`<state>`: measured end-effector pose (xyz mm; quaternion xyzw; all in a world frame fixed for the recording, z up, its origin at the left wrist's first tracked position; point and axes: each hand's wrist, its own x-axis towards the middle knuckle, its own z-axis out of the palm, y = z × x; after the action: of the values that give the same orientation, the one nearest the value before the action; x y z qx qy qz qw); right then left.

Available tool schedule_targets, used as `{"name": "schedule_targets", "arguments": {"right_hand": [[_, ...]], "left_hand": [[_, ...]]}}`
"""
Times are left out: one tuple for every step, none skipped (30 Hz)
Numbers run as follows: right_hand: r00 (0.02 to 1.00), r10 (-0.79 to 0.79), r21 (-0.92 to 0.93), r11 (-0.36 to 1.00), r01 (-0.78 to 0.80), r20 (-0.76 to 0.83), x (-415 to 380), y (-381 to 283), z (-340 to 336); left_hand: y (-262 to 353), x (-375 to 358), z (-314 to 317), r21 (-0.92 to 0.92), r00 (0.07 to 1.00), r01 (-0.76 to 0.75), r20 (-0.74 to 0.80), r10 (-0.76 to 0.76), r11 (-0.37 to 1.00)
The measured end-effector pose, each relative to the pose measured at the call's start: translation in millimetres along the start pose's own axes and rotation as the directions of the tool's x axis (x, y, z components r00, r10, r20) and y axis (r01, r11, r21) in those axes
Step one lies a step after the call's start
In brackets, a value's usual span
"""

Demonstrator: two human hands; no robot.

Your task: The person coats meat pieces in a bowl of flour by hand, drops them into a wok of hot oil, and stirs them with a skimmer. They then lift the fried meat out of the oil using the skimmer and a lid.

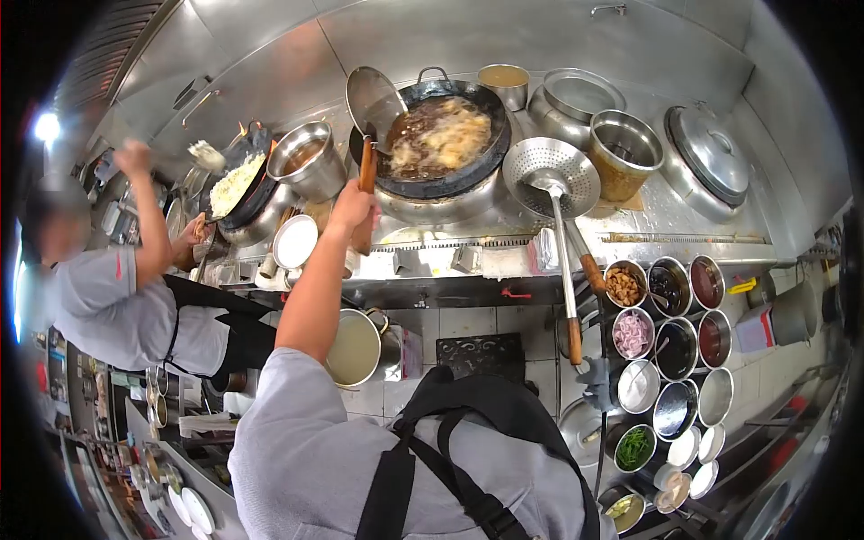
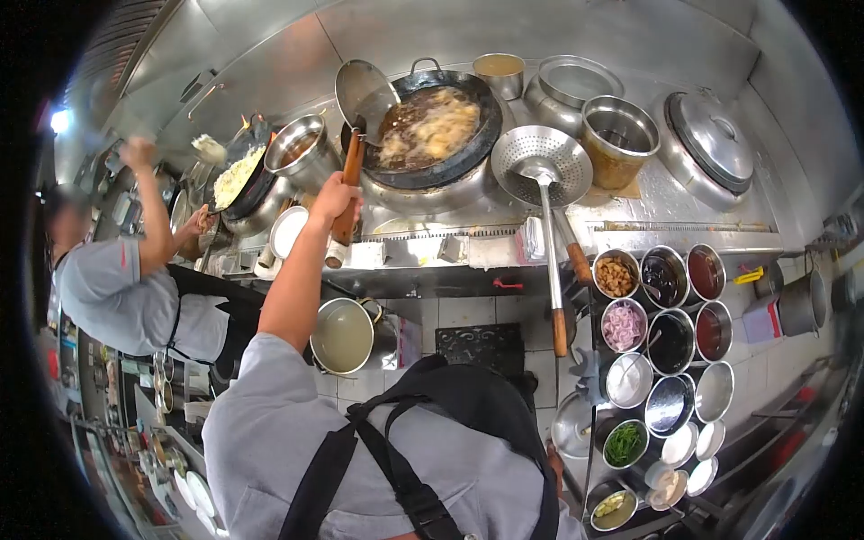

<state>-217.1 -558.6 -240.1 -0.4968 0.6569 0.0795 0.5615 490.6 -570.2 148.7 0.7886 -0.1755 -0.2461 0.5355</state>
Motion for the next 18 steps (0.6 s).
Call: {"name": "schedule_targets", "arguments": {"right_hand": [[0.999, 0.006, 0.026, 1.000, -0.005, -0.042, -3.1, 2.5, 1.5], [0.996, 0.015, 0.051, 0.999, -0.011, -0.085, -6.1, 4.9, 2.6], [0.996, 0.018, 0.056, 0.998, -0.013, -0.092, -3.1, 2.5, 1.5], [0.962, -0.263, -0.105, 0.961, 0.255, -0.069, 15.2, 11.0, -0.1], [0.856, -0.516, -0.253, 0.829, 0.499, -0.002, 29.3, 22.7, -0.5], [0.857, -0.515, -0.251, 0.831, 0.496, -0.012, 11.4, -3.8, -5.6], [0.968, -0.237, 0.128, 0.961, 0.247, -0.085, -20.4, -54.2, -15.8], [0.997, 0.061, 0.495, 0.868, -0.034, -0.038, -37.3, -82.5, -21.2], [0.994, 0.089, 0.680, 0.725, -0.108, 0.063, -26.2, -81.0, -22.6], [0.994, 0.090, 0.685, 0.721, -0.107, 0.061, -28.1, -86.1, -21.7], [0.993, 0.120, 0.698, 0.710, -0.090, 0.005, -29.8, -94.3, -22.2], [0.987, 0.153, 0.708, 0.702, -0.074, -0.048, -32.7, -100.7, -22.9], [0.990, 0.138, 0.676, 0.733, -0.075, -0.040, -29.9, -100.5, -24.4], [0.990, 0.133, 0.680, 0.730, -0.066, -0.046, -27.7, -102.2, -26.2], [0.995, 0.102, 0.643, 0.763, -0.064, -0.022, -26.0, -104.2, -26.8], [0.997, 0.079, 0.600, 0.797, -0.068, 0.008, -23.8, -102.9, -27.6], [0.997, 0.080, 0.598, 0.799, -0.070, 0.009, -21.8, -100.3, -27.5], [0.996, 0.086, 0.585, 0.807, -0.085, 0.025, -19.3, -97.2, -27.1]], "left_hand": [[4.9, 4.8, 7.8, -0.038, 0.998, 0.019, 0.062, -0.017, 0.999], [7.7, 11.1, 15.9, -0.038, 0.997, 0.018, 0.071, -0.015, 0.999], [11.1, 17.0, 24.3, -0.098, 0.995, 0.020, 0.100, -0.010, 0.995], [12.9, 23.0, 31.7, -0.159, 0.992, 0.024, 0.127, -0.004, 0.987], [13.6, 27.8, 38.3, -0.187, 0.989, 0.010, 0.146, 0.018, 0.982], [14.4, 27.2, 44.5, -0.189, 0.988, 0.007, 0.154, 0.022, 0.982], [18.3, 20.3, 50.8, -0.242, 0.990, 0.001, 0.140, 0.034, 0.970], [21.7, 13.0, 55.1, -0.293, 0.991, -0.007, 0.125, 0.045, 0.956], [21.5, 7.1, 56.0, -0.328, 0.988, -0.003, 0.144, 0.053, 0.945], [21.5, 3.9, 58.7, -0.326, 0.987, -0.004, 0.150, 0.056, 0.945], [21.0, 1.0, 62.2, -0.361, 0.992, -0.020, 0.112, 0.065, 0.932], [18.3, -4.4, 63.5, -0.396, 0.995, -0.034, 0.072, 0.068, 0.918], [16.0, -13.9, 60.5, -0.396, 0.995, -0.029, 0.074, 0.064, 0.918], [20.9, -20.3, 57.6, -0.403, 0.991, -0.039, 0.102, 0.087, 0.914], [28.1, -20.0, 56.5, -0.411, 0.985, -0.053, 0.129, 0.116, 0.910], [30.0, -18.7, 56.0, -0.413, 0.984, -0.056, 0.130, 0.120, 0.909], [29.1, -19.3, 54.3, -0.449, 0.990, -0.047, 0.095, 0.100, 0.892], [26.8, -21.8, 52.2, -0.482, 0.995, -0.036, 0.061, 0.074, 0.875]]}}
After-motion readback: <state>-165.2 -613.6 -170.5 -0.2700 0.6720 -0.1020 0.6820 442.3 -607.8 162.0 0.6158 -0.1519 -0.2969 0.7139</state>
